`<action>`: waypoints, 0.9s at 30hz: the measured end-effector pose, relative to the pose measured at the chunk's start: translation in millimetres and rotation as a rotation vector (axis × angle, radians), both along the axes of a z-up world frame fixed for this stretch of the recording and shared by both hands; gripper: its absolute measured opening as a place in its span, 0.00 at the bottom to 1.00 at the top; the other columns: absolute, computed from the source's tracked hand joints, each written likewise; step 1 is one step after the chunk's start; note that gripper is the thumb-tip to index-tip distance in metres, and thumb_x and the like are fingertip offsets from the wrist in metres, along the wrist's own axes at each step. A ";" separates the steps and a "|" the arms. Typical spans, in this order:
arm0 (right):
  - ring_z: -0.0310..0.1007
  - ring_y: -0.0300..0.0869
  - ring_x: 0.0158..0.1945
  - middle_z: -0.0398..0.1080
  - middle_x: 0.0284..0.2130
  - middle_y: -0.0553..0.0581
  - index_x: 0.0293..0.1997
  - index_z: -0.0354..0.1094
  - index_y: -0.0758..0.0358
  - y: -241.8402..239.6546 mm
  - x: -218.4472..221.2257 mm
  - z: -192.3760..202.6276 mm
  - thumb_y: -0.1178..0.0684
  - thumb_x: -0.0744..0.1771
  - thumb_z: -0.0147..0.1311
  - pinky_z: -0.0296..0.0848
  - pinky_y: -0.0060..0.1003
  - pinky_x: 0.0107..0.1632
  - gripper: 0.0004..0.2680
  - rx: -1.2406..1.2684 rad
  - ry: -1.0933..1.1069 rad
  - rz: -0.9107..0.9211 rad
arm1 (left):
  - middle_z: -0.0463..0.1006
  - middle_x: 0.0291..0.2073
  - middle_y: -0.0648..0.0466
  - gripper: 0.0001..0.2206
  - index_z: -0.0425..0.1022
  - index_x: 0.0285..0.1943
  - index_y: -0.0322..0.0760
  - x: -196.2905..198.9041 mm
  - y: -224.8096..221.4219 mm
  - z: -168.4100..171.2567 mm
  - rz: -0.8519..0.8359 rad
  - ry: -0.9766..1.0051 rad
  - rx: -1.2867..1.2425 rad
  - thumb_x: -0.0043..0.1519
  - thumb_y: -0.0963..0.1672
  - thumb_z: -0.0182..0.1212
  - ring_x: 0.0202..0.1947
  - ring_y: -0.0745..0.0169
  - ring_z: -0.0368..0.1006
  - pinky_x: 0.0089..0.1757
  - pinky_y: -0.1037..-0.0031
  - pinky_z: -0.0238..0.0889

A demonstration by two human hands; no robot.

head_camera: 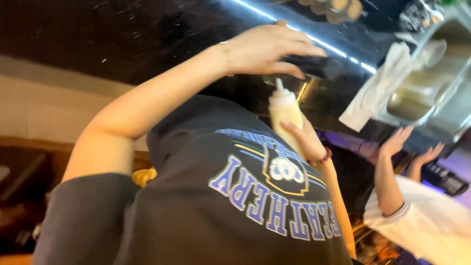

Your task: Preparing, organizing, and pouring various beverages at a coffee shop counter and preparation area.

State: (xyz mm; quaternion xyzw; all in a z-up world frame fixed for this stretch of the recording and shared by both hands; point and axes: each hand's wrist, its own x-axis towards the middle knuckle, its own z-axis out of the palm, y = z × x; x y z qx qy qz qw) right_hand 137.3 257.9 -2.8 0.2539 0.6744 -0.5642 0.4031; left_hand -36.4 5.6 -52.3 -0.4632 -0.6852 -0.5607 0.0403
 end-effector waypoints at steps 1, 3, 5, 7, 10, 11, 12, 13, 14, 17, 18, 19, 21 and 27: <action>0.72 0.38 0.47 0.71 0.50 0.55 0.68 0.59 0.64 5.2 2.8 -2.6 0.47 0.65 0.59 0.73 0.35 0.49 0.24 -0.005 -0.014 0.038 | 0.77 0.56 0.53 0.24 0.71 0.69 0.45 0.4 1.9 3.0 0.038 -0.014 -0.005 0.65 0.51 0.68 0.55 0.49 0.74 0.51 0.56 0.64; 0.73 0.41 0.48 0.70 0.50 0.58 0.67 0.57 0.67 15.7 8.1 -13.9 0.49 0.66 0.59 0.74 0.37 0.51 0.23 -0.024 0.009 -0.011 | 0.77 0.51 0.52 0.25 0.70 0.69 0.47 -2.6 6.0 5.6 -0.080 -0.080 -0.060 0.63 0.51 0.68 0.51 0.47 0.74 0.42 0.58 0.66; 0.74 0.40 0.49 0.71 0.51 0.58 0.67 0.58 0.67 21.1 10.3 -18.4 0.48 0.67 0.58 0.74 0.36 0.51 0.23 0.039 0.031 0.045 | 0.76 0.51 0.52 0.25 0.70 0.69 0.46 -2.3 19.8 -11.9 -0.070 -0.087 -0.017 0.64 0.51 0.68 0.51 0.46 0.74 0.44 0.58 0.66; 0.75 0.40 0.49 0.72 0.51 0.58 0.67 0.58 0.67 28.0 13.1 -20.7 0.48 0.67 0.56 0.74 0.36 0.52 0.22 0.114 0.058 0.085 | 0.76 0.52 0.51 0.25 0.70 0.69 0.45 -2.4 31.5 -22.6 -0.076 -0.087 0.038 0.64 0.50 0.69 0.52 0.46 0.74 0.46 0.59 0.67; 0.74 0.40 0.49 0.72 0.51 0.56 0.68 0.58 0.65 37.2 17.3 -26.8 0.48 0.68 0.54 0.73 0.36 0.51 0.21 0.100 0.052 0.022 | 0.76 0.51 0.51 0.25 0.71 0.69 0.42 -2.5 36.9 -24.7 -0.092 -0.051 0.158 0.64 0.49 0.71 0.51 0.44 0.74 0.48 0.59 0.67; 0.74 0.39 0.49 0.72 0.51 0.56 0.68 0.58 0.65 41.0 18.5 -30.1 0.49 0.69 0.54 0.74 0.36 0.50 0.21 0.104 0.063 0.013 | 0.76 0.50 0.51 0.25 0.71 0.68 0.42 -2.8 35.5 -23.8 -0.091 -0.058 0.154 0.63 0.49 0.71 0.51 0.44 0.74 0.46 0.58 0.67; 0.74 0.39 0.48 0.72 0.51 0.56 0.68 0.58 0.66 45.2 22.2 -32.5 0.49 0.69 0.54 0.74 0.35 0.50 0.20 0.111 0.078 -0.002 | 0.77 0.49 0.51 0.25 0.72 0.68 0.42 -2.7 36.1 -22.0 -0.097 -0.062 0.151 0.62 0.49 0.71 0.50 0.44 0.74 0.45 0.57 0.67; 0.74 0.39 0.48 0.72 0.51 0.56 0.68 0.58 0.66 43.0 22.6 -30.5 0.49 0.69 0.54 0.74 0.35 0.50 0.20 0.118 0.077 -0.005 | 0.77 0.49 0.51 0.25 0.72 0.68 0.42 -1.9 36.4 -21.7 -0.101 -0.063 0.157 0.62 0.49 0.71 0.50 0.44 0.74 0.45 0.57 0.67; 0.74 0.39 0.47 0.72 0.50 0.57 0.68 0.59 0.66 39.6 22.7 -30.0 0.50 0.69 0.54 0.74 0.36 0.49 0.19 0.095 0.083 -0.033 | 0.76 0.48 0.51 0.25 0.72 0.68 0.42 -2.2 36.0 -21.4 -0.102 -0.061 0.151 0.62 0.49 0.71 0.50 0.44 0.74 0.45 0.57 0.67; 0.74 0.39 0.48 0.72 0.50 0.56 0.67 0.59 0.67 25.7 18.5 -23.1 0.52 0.69 0.54 0.74 0.35 0.49 0.19 0.083 0.091 -0.054 | 0.76 0.48 0.51 0.25 0.72 0.68 0.42 -4.3 33.5 -21.5 -0.106 -0.058 0.148 0.63 0.49 0.71 0.49 0.44 0.74 0.44 0.57 0.67; 0.74 0.37 0.49 0.72 0.51 0.55 0.67 0.59 0.67 21.3 17.5 -19.2 0.52 0.69 0.54 0.74 0.34 0.51 0.19 0.096 0.092 -0.045 | 0.76 0.48 0.51 0.25 0.71 0.68 0.42 -4.2 33.7 -21.9 -0.106 -0.060 0.154 0.63 0.49 0.71 0.49 0.45 0.74 0.44 0.57 0.67; 0.74 0.37 0.49 0.72 0.51 0.55 0.67 0.59 0.67 21.6 18.5 -19.9 0.52 0.69 0.54 0.74 0.34 0.51 0.19 0.098 0.092 -0.050 | 0.76 0.48 0.51 0.25 0.71 0.68 0.42 -4.5 33.6 -21.7 -0.111 -0.060 0.156 0.63 0.49 0.71 0.49 0.45 0.74 0.44 0.57 0.67; 0.74 0.39 0.48 0.73 0.50 0.57 0.67 0.60 0.69 22.5 19.8 -20.6 0.52 0.69 0.54 0.74 0.35 0.50 0.18 0.126 0.115 -0.014 | 0.76 0.49 0.52 0.24 0.72 0.67 0.41 -4.6 33.2 -21.1 -0.117 -0.077 0.160 0.63 0.49 0.71 0.50 0.46 0.74 0.45 0.58 0.67; 0.73 0.38 0.53 0.71 0.54 0.56 0.68 0.58 0.67 1.4 14.2 -14.9 0.51 0.69 0.54 0.72 0.35 0.55 0.20 0.124 0.195 0.068 | 0.76 0.50 0.52 0.25 0.71 0.67 0.41 -4.4 32.6 -24.0 -0.110 -0.068 0.165 0.62 0.49 0.71 0.51 0.46 0.74 0.45 0.58 0.68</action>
